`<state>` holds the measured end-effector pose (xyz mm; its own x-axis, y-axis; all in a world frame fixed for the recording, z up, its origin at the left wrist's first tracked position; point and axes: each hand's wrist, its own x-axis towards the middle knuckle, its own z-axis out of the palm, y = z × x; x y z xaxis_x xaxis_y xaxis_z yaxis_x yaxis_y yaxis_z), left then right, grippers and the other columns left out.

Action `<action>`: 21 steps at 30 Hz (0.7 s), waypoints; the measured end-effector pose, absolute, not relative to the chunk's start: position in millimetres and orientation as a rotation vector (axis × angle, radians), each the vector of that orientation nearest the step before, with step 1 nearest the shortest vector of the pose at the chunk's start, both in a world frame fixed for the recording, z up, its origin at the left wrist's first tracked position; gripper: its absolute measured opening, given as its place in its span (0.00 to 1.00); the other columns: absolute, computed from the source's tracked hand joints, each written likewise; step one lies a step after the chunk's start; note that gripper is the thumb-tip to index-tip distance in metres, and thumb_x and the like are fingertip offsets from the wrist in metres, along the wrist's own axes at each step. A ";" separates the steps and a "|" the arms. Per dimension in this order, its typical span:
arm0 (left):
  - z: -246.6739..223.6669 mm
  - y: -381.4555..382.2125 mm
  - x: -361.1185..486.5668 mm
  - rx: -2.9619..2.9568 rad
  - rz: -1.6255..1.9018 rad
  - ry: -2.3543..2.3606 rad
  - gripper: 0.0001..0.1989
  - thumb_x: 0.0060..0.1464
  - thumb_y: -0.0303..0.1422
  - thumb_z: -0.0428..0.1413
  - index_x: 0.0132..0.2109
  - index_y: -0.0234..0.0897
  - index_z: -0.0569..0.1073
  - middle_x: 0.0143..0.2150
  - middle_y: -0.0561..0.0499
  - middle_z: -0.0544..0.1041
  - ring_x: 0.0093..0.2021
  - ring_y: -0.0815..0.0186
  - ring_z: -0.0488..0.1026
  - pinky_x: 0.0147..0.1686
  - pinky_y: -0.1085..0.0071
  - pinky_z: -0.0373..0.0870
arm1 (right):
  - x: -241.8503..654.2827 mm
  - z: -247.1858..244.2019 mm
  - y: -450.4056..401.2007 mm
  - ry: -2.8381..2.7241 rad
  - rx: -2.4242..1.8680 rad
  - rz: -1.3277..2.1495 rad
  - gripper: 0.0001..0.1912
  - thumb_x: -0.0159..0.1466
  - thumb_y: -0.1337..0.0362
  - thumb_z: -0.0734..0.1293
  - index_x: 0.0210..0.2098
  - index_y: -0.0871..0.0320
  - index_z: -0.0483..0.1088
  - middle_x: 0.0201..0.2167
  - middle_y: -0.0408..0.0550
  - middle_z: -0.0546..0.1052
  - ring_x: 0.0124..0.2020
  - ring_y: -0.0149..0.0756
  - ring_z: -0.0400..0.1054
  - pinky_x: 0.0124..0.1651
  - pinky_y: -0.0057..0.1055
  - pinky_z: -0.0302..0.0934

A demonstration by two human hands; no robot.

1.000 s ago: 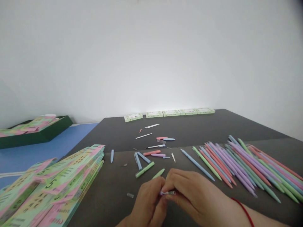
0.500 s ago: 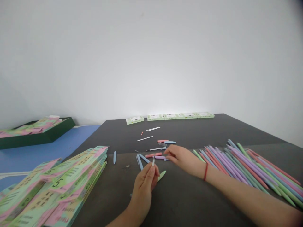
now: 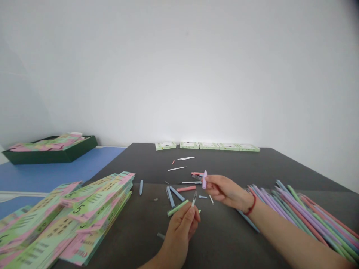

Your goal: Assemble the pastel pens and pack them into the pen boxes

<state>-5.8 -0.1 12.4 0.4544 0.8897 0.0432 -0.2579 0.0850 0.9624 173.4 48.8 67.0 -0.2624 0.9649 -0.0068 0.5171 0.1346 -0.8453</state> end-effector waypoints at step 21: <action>18.2 -16.0 1.3 1.026 0.787 0.523 0.17 0.56 0.45 0.49 0.28 0.35 0.64 0.15 0.63 0.53 0.14 0.78 0.45 0.15 0.76 0.39 | 169.6 87.9 -11.3 -0.474 -0.507 2.069 0.01 0.62 0.70 0.62 0.34 0.63 0.64 0.23 0.37 0.58 0.15 0.17 0.48 0.12 0.11 0.42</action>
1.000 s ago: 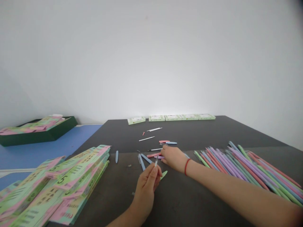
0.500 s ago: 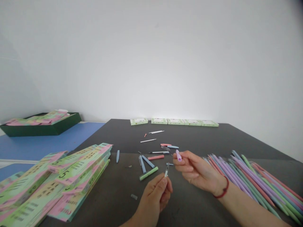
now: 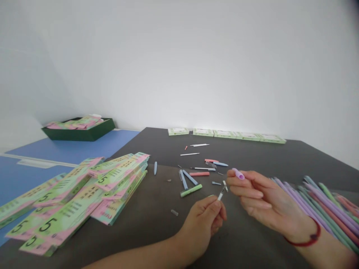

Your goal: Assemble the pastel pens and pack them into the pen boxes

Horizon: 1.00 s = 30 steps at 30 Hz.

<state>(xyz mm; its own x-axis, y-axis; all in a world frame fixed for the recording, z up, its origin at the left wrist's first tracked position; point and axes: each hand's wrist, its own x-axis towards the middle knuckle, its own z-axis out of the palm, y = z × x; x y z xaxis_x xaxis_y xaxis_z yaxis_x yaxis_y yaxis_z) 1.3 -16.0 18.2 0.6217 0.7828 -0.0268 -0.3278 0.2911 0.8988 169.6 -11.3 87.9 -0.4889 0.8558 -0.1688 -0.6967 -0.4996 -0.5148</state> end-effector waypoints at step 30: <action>14.9 -1.7 -9.2 1.199 0.722 0.504 0.09 0.54 0.38 0.45 0.34 0.36 0.63 0.20 0.61 0.55 0.17 0.75 0.46 0.17 0.76 0.43 | 153.3 67.0 -11.2 -1.790 -1.265 1.179 0.06 0.64 0.63 0.60 0.32 0.58 0.63 0.21 0.38 0.67 0.19 0.25 0.58 0.19 0.20 0.53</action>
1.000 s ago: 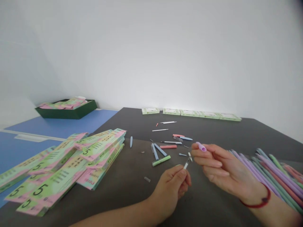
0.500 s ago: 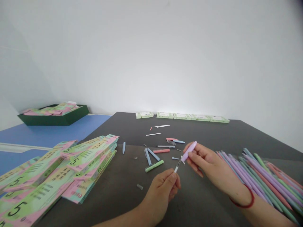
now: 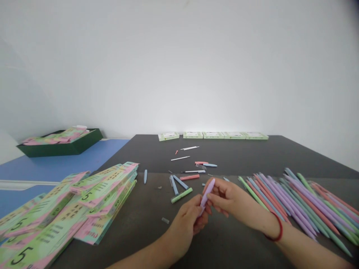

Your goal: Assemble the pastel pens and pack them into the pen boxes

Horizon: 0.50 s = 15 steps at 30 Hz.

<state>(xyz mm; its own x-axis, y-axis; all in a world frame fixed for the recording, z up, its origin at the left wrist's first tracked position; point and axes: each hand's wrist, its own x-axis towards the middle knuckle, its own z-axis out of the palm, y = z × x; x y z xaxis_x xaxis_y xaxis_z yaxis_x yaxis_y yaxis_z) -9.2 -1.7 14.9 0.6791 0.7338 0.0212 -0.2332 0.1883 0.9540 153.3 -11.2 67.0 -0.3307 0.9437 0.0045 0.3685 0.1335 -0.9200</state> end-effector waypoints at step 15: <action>41.4 4.5 -25.7 2.563 0.385 1.116 0.08 0.60 0.26 0.42 0.41 0.39 0.63 0.36 0.49 0.73 0.34 0.62 0.69 0.33 0.69 0.59 | 172.7 53.2 1.8 -1.969 -1.430 1.182 0.11 0.61 0.59 0.63 0.29 0.60 0.71 0.18 0.39 0.68 0.19 0.26 0.60 0.21 0.21 0.53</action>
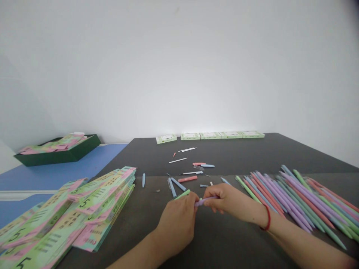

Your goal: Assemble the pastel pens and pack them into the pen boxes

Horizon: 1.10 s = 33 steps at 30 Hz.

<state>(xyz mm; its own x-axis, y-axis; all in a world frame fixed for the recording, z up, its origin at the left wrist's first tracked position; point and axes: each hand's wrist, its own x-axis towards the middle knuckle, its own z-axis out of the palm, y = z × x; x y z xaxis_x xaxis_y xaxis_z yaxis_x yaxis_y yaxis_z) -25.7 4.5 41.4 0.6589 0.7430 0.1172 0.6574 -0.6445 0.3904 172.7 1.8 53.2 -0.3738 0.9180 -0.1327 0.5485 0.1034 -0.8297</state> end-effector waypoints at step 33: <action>32.2 15.3 -27.7 2.955 0.373 1.095 0.08 0.57 0.21 0.47 0.39 0.38 0.64 0.33 0.52 0.73 0.34 0.61 0.68 0.37 0.64 0.55 | 172.4 44.4 1.6 -2.081 -1.419 1.226 0.17 0.66 0.54 0.56 0.29 0.58 0.65 0.18 0.39 0.64 0.18 0.27 0.58 0.22 0.23 0.52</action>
